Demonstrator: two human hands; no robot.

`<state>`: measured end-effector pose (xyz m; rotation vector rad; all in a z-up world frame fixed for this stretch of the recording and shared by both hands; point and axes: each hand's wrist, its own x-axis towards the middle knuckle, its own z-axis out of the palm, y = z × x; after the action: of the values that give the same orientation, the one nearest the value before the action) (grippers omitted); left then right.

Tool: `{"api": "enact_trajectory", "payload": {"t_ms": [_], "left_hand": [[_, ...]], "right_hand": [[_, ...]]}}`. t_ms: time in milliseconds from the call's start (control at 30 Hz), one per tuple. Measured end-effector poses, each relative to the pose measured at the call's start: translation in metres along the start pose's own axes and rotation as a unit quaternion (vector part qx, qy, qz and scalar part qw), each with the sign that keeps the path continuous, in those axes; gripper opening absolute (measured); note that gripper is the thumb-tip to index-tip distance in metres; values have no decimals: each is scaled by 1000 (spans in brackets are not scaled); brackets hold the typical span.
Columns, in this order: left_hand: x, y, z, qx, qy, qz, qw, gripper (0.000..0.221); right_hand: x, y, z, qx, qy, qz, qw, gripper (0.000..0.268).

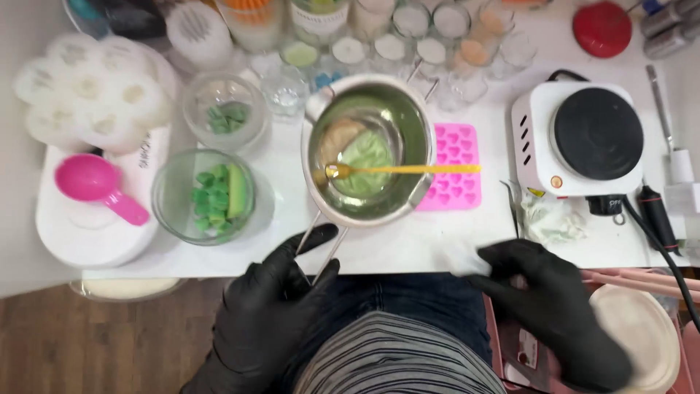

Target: Pouring melted green wax into small heart-shaped silicone molds.

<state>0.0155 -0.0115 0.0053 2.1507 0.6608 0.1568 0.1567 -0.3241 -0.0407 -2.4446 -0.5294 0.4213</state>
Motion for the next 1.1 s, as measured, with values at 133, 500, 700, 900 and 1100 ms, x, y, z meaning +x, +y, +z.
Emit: {"api": "enact_trajectory", "payload": {"t_ms": [133, 500, 700, 900, 1100], "left_hand": [[-4, 15, 8, -4, 1, 9, 1000, 53], [-39, 3, 42, -15, 39, 116, 992, 51], [-43, 3, 45, 47, 36, 151, 987, 56], [-40, 10, 49, 56, 11, 151, 987, 57], [-41, 6, 54, 34, 20, 216, 976, 54]], "right_hand": [[3, 4, 55, 37, 103, -31, 993, 39], [37, 1, 15, 420, 78, 2, 904, 67], [45, -5, 14, 462, 104, 27, 880, 31], [41, -42, 6, 449, 102, 26, 887, 18], [10, -34, 6, 389, 126, -72, 910, 19]]}}
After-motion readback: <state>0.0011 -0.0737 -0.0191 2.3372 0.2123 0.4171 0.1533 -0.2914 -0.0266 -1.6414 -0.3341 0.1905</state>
